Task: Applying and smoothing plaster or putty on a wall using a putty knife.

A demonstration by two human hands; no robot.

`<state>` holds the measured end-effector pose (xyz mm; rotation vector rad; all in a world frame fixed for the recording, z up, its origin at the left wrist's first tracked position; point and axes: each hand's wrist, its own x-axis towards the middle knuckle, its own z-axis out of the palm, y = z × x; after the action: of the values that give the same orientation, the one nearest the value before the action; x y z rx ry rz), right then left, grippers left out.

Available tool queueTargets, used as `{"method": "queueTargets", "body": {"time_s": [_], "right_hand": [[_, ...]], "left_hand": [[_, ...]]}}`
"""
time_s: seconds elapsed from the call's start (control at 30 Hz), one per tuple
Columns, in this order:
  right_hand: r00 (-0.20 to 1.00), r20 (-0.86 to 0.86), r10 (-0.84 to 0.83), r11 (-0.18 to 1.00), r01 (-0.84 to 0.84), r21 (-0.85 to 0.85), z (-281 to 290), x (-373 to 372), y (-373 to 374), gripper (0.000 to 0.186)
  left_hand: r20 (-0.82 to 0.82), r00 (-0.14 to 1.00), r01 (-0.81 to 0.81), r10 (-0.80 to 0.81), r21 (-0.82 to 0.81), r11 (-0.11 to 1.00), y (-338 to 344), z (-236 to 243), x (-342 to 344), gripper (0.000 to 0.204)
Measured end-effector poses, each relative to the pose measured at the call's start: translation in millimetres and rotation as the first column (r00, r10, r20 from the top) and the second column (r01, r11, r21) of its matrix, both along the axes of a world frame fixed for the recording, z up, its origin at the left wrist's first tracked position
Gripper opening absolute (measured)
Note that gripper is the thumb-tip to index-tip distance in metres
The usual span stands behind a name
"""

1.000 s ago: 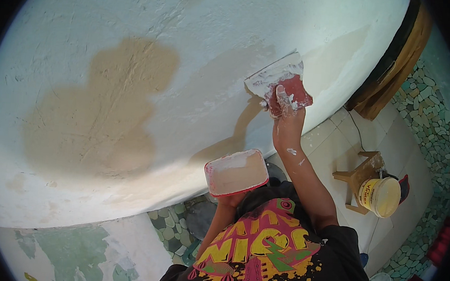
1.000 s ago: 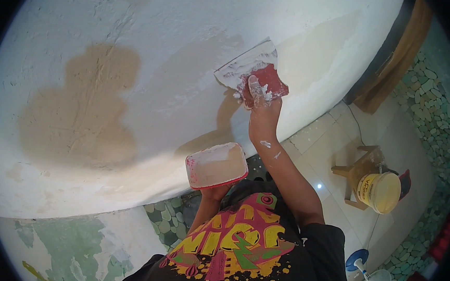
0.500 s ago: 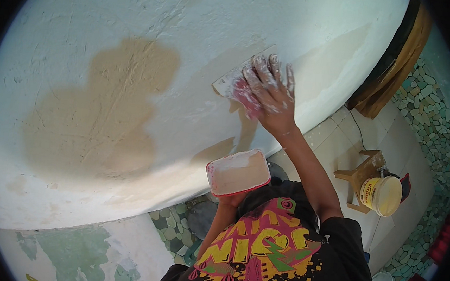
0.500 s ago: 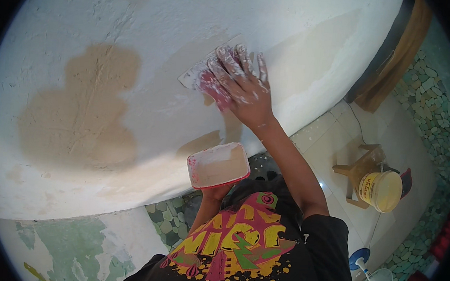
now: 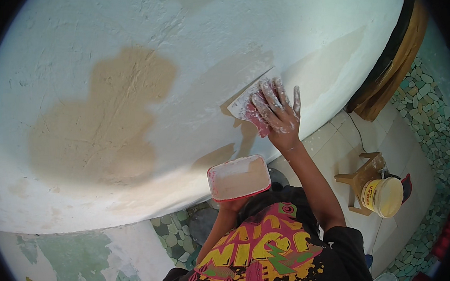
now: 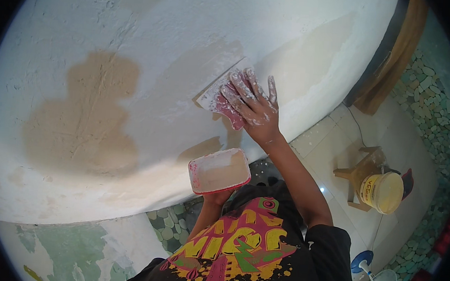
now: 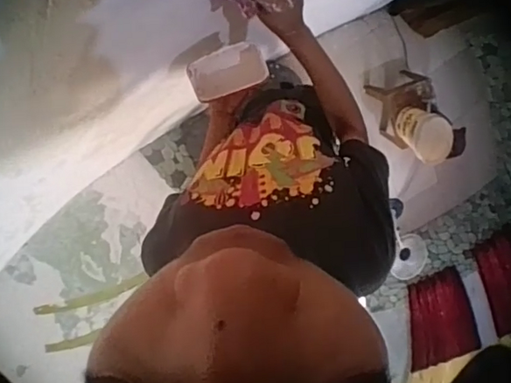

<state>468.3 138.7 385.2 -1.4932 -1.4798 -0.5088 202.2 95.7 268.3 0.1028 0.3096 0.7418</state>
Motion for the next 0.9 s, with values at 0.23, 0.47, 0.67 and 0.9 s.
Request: {"method": "queueTargets", "body": {"time_s": [0.23,0.47,0.67,0.9], "right_hand": [[0.999,-0.012,-0.037,0.998,0.037,0.050,57,-6,4,0.046],[0.995,-0.096,0.013,0.997,-0.021,-0.073,19,-8,-8,0.059],[0.999,-0.023,0.041,0.984,-0.037,0.175,18,5,-25,0.044],[0.998,-0.047,-0.043,0.999,0.044,0.011,37,4,0,0.047]], "left_hand": [[0.227,0.974,0.049,-0.015,-0.144,0.988,-3,20,9,0.074],[0.039,0.999,0.006,-0.003,-0.079,0.997,-1,13,9,0.082],[-0.033,0.999,-0.008,0.006,-0.055,0.998,2,17,12,0.085],[-0.057,0.998,-0.044,0.041,-0.040,0.998,-1,18,14,0.082]]}}
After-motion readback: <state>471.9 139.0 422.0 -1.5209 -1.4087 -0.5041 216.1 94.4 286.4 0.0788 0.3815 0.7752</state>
